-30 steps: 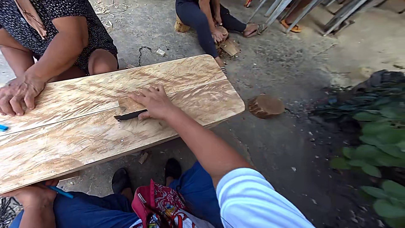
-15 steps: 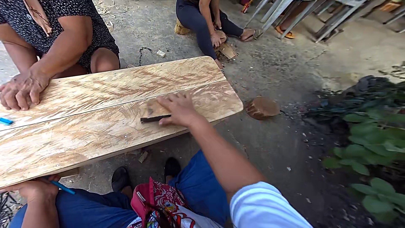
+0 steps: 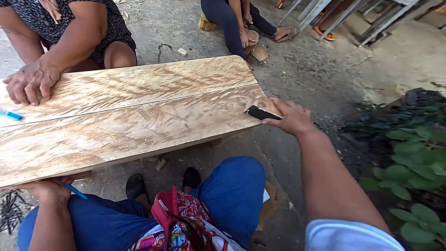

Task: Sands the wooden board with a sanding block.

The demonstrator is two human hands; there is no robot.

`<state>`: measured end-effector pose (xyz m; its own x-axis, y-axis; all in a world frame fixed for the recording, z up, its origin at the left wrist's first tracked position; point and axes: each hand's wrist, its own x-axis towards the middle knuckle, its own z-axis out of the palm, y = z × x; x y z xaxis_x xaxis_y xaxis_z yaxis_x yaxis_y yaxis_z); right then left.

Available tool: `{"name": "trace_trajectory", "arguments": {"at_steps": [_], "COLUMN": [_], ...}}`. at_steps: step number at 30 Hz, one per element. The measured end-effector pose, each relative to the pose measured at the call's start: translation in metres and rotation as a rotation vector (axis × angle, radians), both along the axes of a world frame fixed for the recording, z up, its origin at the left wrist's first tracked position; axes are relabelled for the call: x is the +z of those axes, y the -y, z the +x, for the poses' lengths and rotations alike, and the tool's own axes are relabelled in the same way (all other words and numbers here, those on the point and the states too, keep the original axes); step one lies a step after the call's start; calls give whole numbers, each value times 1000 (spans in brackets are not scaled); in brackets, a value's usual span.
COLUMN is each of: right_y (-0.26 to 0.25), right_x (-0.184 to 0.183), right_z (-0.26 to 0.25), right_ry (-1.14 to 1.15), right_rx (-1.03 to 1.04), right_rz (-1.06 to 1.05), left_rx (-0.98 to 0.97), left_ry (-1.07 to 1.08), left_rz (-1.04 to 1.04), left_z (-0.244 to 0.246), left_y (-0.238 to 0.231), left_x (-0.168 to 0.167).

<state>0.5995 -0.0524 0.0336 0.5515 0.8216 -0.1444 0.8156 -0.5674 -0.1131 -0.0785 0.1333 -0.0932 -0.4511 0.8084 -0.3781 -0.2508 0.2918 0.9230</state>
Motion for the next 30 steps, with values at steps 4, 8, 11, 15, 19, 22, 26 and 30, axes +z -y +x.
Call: {"name": "trace_trajectory", "arguments": {"at_steps": [4, 8, 11, 15, 19, 22, 26, 30], "right_y": [-31, -85, -130, -170, -170, -158, -156, -175], "right_x": [0, 2, 16, 24, 33, 26, 9, 18], "right_z": [-94, -261, -398, -527, -518, -435, -313, -334], "right_ry": [7, -91, -199, -259, -296, -226, -72, -59], "right_rx": [236, 558, 778, 977, 1002, 865, 463, 402], "right_rz": [97, 205, 81, 24, -7, 61, 98, 20], "left_rx": [98, 133, 133, 186, 214, 66, 54, 63], "left_ry": [-12, 20, 38, 55, 26, 94, 147, 185], "left_rz": [-75, -74, -60, 36, -57, -71, -49, -85], "left_z": [14, 16, 14, 3, 8, 9, 6, 8], "left_y": [2, 1, 1, 1, -2, 5, 4, 3], "left_x": [18, 15, 13, -9, -4, 7, 6, 8]}}
